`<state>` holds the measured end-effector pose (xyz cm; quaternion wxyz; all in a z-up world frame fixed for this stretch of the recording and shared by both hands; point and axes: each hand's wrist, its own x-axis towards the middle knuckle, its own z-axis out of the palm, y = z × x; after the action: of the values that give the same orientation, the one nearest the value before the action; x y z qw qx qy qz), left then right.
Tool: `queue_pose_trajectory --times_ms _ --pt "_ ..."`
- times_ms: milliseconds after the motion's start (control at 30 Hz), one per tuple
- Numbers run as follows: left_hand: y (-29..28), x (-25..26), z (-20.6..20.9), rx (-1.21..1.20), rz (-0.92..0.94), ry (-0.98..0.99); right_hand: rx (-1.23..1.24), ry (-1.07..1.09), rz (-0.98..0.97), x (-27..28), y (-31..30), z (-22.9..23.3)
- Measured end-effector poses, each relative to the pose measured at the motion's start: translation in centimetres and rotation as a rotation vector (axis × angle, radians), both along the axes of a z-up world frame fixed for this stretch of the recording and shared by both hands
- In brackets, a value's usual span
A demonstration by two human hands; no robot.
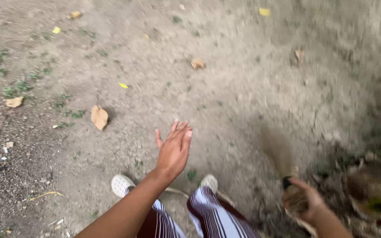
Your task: The person sweeps debris and dry leaves together by hand with a broom, gathering yard waste into piles on the dirt ground.
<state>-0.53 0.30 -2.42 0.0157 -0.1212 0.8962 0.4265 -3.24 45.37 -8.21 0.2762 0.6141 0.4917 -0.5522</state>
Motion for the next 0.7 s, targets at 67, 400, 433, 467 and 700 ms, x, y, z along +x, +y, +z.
queue_pose_trajectory --times_ms 67,400,433,467,700 --pt "3.3 -0.3 -1.0 0.021 -0.057 -0.005 0.032 0.068 -0.271 0.4 4.8 -1.5" --pt "11.2 -3.7 -0.8 0.008 -0.194 -0.119 -0.384 0.157 -0.091 -0.9 11.2 -4.0" --pt "11.2 -4.1 -0.7 -0.005 -0.195 -0.106 -0.435 0.169 -0.016 -0.3 11.2 -2.4" --pt "11.2 -4.5 -0.7 -0.014 -0.193 -0.094 -0.436 0.184 0.007 -0.1 11.1 -0.9" --pt "8.9 -5.1 0.3 0.025 -0.028 0.025 -0.442 0.259 -0.145 -6.2 9.4 -0.4"
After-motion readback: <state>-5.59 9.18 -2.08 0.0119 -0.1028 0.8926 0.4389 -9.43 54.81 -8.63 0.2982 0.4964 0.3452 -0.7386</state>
